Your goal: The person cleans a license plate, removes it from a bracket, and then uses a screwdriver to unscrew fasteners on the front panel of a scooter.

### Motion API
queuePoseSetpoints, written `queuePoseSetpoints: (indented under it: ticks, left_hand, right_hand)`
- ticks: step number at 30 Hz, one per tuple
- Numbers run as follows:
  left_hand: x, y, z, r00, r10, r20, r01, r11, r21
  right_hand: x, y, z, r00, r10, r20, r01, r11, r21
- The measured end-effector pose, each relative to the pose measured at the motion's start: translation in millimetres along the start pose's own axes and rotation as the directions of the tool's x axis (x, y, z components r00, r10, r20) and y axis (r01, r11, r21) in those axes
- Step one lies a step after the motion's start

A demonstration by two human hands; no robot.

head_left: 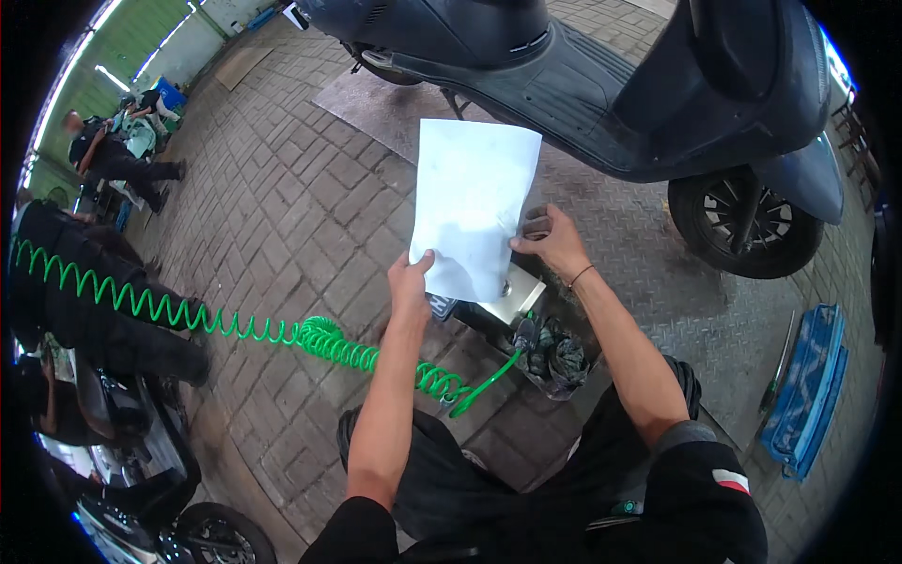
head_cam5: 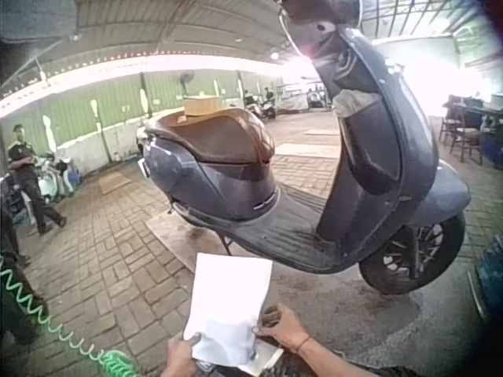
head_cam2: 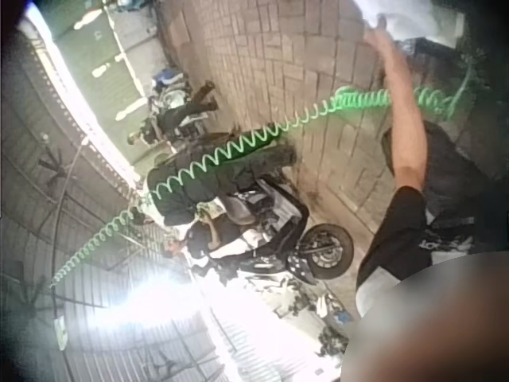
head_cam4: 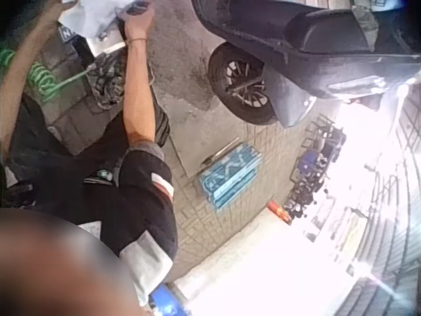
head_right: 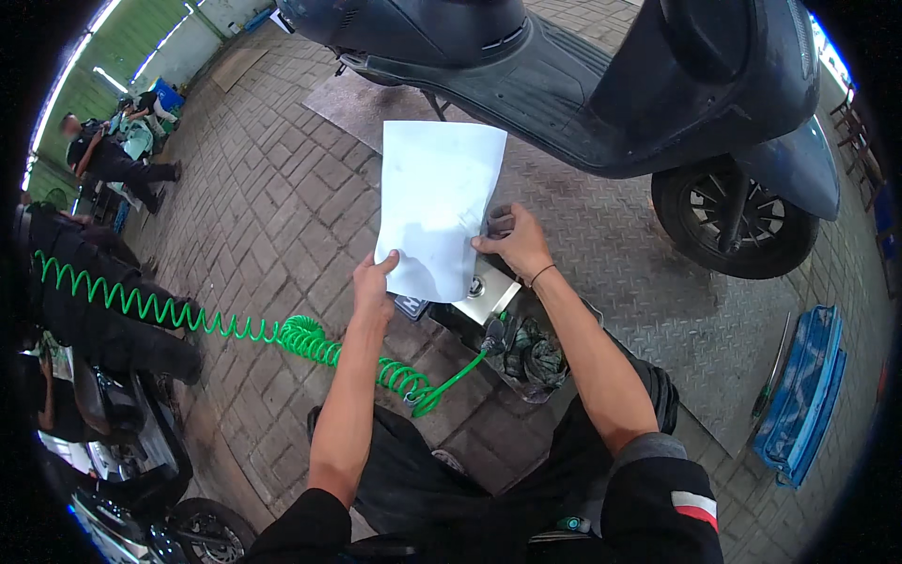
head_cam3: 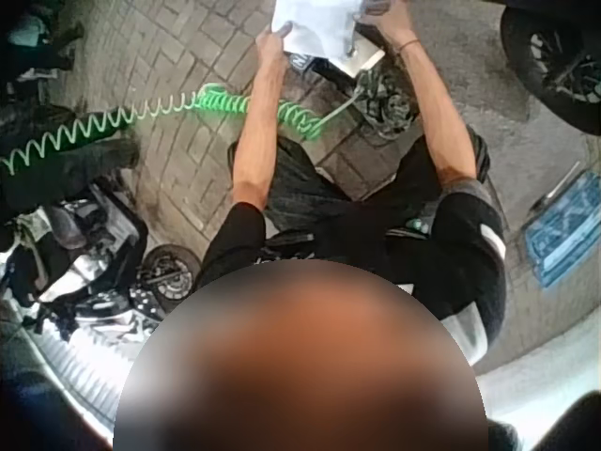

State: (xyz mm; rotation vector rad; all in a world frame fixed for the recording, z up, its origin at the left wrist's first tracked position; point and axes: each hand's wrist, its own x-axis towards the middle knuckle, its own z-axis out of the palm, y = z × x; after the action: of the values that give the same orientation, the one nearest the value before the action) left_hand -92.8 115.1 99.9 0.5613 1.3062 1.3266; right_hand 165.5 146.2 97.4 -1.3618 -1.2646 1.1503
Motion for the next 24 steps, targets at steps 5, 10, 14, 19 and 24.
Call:
queuePoseSetpoints:
  ticks: [5,10,14,19,24]
  left_hand:
    - [-0.2,-6.2,2.7,1.0,-0.009,-0.011,0.009,1.0,-0.014]
    - [-1.6,-7.8,3.6,1.0,-0.023,-0.018,0.023,1.0,-0.016]
    - [3.0,-11.3,-0.4,1.0,-0.014,0.008,0.014,0.999,-0.029]
    - [8.9,-16.5,-6.0,1.0,-0.02,0.018,0.021,0.999,-0.039]
    - [11.5,-14.7,-7.2,1.0,-0.03,-0.005,0.03,0.999,-0.027]
  right_hand:
    - [-9.2,-11.8,7.8,1.0,-0.029,0.013,0.029,0.999,-0.031]
    - [-8.0,-9.0,6.8,0.991,-0.084,-0.108,0.065,0.984,-0.167]
    - [-8.3,-8.6,8.2,0.995,-0.062,-0.072,0.036,0.947,-0.32]
    - [-12.0,4.5,17.0,0.996,-0.072,0.044,0.084,0.903,-0.422]
    - [-8.0,23.1,29.4,0.996,-0.083,-0.024,0.071,0.941,-0.332]
